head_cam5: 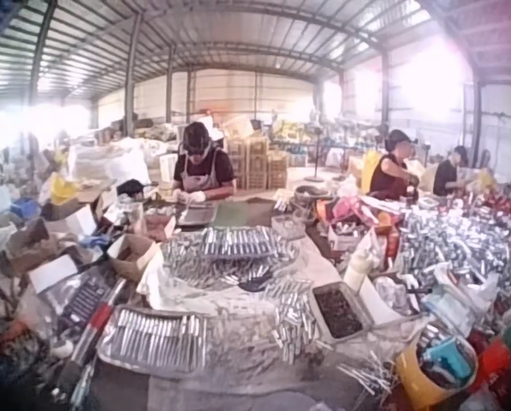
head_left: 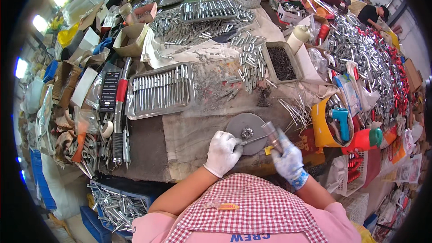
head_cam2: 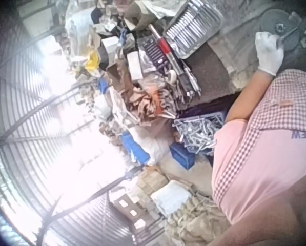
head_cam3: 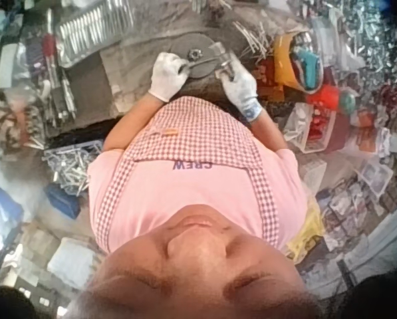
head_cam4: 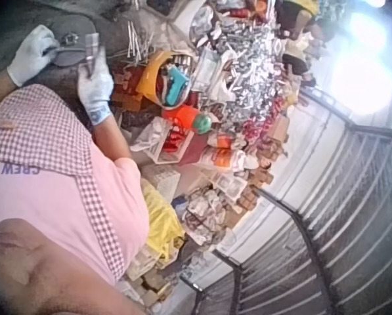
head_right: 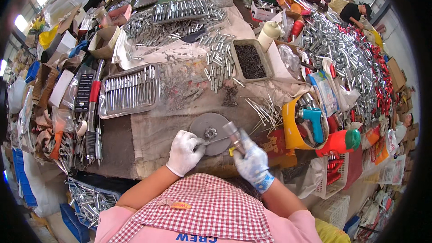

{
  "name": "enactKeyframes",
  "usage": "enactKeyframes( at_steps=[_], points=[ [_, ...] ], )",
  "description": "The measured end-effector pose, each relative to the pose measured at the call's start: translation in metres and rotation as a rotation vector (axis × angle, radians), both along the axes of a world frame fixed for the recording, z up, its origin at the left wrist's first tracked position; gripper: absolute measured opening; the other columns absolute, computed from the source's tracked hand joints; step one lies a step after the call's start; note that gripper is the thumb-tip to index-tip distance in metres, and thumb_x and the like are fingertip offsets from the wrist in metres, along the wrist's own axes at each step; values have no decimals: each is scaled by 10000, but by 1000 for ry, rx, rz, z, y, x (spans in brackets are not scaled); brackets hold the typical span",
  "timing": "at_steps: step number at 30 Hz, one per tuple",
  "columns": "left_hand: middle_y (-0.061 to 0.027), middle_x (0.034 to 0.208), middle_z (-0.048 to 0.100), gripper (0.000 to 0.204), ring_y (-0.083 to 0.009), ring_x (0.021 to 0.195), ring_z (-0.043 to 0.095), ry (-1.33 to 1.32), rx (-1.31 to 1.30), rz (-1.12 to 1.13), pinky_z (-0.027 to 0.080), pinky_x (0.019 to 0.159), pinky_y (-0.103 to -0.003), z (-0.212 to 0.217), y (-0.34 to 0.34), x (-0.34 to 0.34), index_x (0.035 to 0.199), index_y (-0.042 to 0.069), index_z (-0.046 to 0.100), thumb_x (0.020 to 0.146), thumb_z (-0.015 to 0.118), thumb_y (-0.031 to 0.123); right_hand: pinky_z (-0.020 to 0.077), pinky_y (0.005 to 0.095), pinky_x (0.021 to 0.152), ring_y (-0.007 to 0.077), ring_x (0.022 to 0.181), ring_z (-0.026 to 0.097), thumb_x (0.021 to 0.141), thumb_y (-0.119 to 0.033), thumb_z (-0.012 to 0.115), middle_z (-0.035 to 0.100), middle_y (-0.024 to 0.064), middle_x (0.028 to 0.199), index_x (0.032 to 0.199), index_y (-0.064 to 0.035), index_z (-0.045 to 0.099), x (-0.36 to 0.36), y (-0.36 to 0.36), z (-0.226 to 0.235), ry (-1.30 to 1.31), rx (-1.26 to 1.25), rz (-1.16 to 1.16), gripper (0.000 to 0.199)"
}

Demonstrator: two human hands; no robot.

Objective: Assembling small metal hardware components using a handheld tool at a factory workbench.

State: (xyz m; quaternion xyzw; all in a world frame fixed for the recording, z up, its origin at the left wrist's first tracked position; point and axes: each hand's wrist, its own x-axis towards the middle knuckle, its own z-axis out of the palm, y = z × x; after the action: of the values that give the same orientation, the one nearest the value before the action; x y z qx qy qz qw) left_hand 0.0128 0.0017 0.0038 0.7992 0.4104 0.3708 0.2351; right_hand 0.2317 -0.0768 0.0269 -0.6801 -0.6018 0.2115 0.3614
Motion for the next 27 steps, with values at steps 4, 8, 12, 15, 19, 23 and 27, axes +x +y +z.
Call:
enactKeyframes(
  at_steps=[4,8,12,15,19,23,27],
  points=[
    [-92,817,705,83,-236,774,639,-54,-15,-54,523,734,-337,16,-3,-1,805,41,717,722,717,44,463,448,924,360,1039,580,683,-115,775,623,163,1149,1374,-105,544,20,19,25,-527,-23,170,729],
    [-86,828,720,59,-147,738,656,-234,-498,-11,529,694,-275,45,-14,9,846,15,703,793,682,32,453,460,882,284,986,570,699,-161,743,641,51,1030,1141,-172,701,5,26,20,-584,189,331,444],
    [-57,857,693,95,-95,748,627,-615,-841,64,513,701,-236,43,-5,-3,946,-15,640,865,653,33,519,385,625,240,726,613,777,-171,692,620,30,752,957,-128,704,-18,37,16,-383,202,412,185],
    [-76,857,672,67,-123,726,623,-756,-841,78,504,675,-265,66,2,3,973,-10,602,925,574,28,512,386,631,254,704,611,719,-143,741,629,53,749,960,-100,696,-28,38,26,-282,176,431,249],
    [-95,866,662,141,-137,770,626,-246,-435,241,496,686,-276,59,41,-38,1010,-21,592,941,473,10,509,422,653,277,731,608,760,-148,701,627,64,778,1006,-119,708,3,55,38,-390,199,305,248],
    [-296,1097,644,421,-444,1066,609,102,-227,430,469,961,-422,59,136,-101,1288,-67,544,910,498,113,493,436,719,301,857,588,759,-119,649,611,94,851,866,-128,735,71,56,21,-808,5,203,137],
    [-292,1155,632,401,-413,1108,605,475,-342,528,471,967,-441,47,217,-152,1209,-20,624,871,556,186,495,418,744,292,907,588,739,-114,657,613,96,906,731,-126,691,79,60,14,-838,-103,298,37]
  ],
)
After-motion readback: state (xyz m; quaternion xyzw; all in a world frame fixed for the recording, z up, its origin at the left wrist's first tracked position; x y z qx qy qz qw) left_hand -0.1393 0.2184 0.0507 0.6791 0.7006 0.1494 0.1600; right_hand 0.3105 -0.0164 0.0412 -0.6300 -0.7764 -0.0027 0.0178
